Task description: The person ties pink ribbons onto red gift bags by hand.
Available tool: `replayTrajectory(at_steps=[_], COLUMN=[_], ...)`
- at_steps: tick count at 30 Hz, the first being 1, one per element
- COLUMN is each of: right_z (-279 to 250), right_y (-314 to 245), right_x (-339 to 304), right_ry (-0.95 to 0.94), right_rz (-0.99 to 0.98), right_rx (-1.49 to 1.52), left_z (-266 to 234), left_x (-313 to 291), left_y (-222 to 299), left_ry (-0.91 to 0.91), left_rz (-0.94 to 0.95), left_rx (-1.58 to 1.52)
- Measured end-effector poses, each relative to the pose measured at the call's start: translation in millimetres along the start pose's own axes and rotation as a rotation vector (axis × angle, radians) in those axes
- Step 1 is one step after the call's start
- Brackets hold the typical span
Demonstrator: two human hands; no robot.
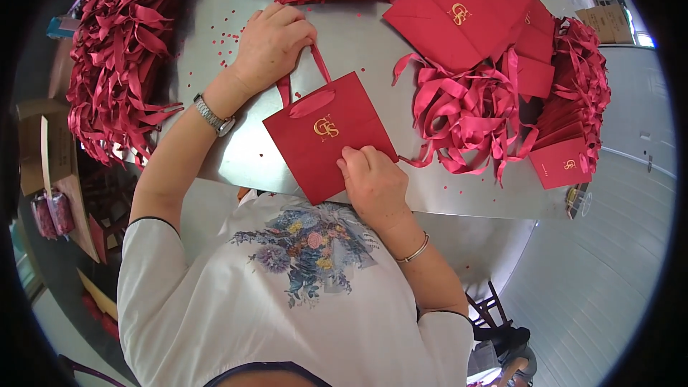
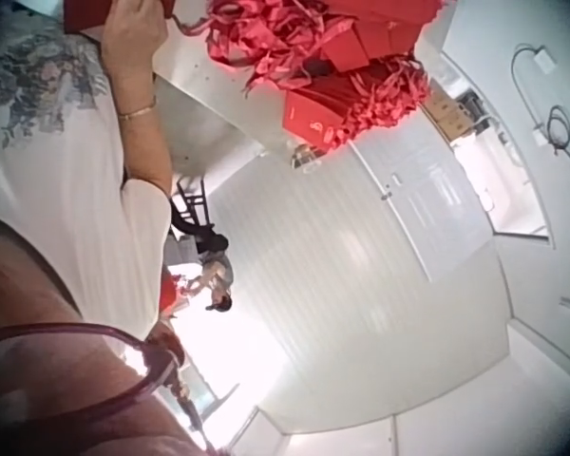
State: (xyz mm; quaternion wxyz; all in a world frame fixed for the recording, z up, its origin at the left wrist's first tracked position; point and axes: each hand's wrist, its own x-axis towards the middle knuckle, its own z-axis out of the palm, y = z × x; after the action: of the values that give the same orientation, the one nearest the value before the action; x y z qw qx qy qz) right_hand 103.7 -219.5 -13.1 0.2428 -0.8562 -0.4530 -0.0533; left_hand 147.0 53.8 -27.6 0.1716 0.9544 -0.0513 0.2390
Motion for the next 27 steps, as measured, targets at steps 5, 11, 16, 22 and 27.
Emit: replayTrajectory(at_steps=[5,11,16,22,27], right_z=[0,-20,-47,-13,-35], right_y=[-2,-7,47,99,87], right_x=[0,10,75,89,87], right_ry=[0.023,-0.263,0.13,-0.005,0.168], right_rz=[0.003,0.143,-0.01,-0.244,-0.171], right_rx=[0.034,0.077,-0.151,-0.411,-0.074], left_z=[0,-32,-14,-17,-52], left_x=[-2,-4,14,11,18], left_y=[-10,56,81,72,70], left_ry=[-0.059,-0.135,-0.406,-0.533,-0.554], left_rz=[-0.031,0.13,0.315,0.327,0.281], left_rx=[0.015,-0.169,-0.189,-0.122,-0.147])
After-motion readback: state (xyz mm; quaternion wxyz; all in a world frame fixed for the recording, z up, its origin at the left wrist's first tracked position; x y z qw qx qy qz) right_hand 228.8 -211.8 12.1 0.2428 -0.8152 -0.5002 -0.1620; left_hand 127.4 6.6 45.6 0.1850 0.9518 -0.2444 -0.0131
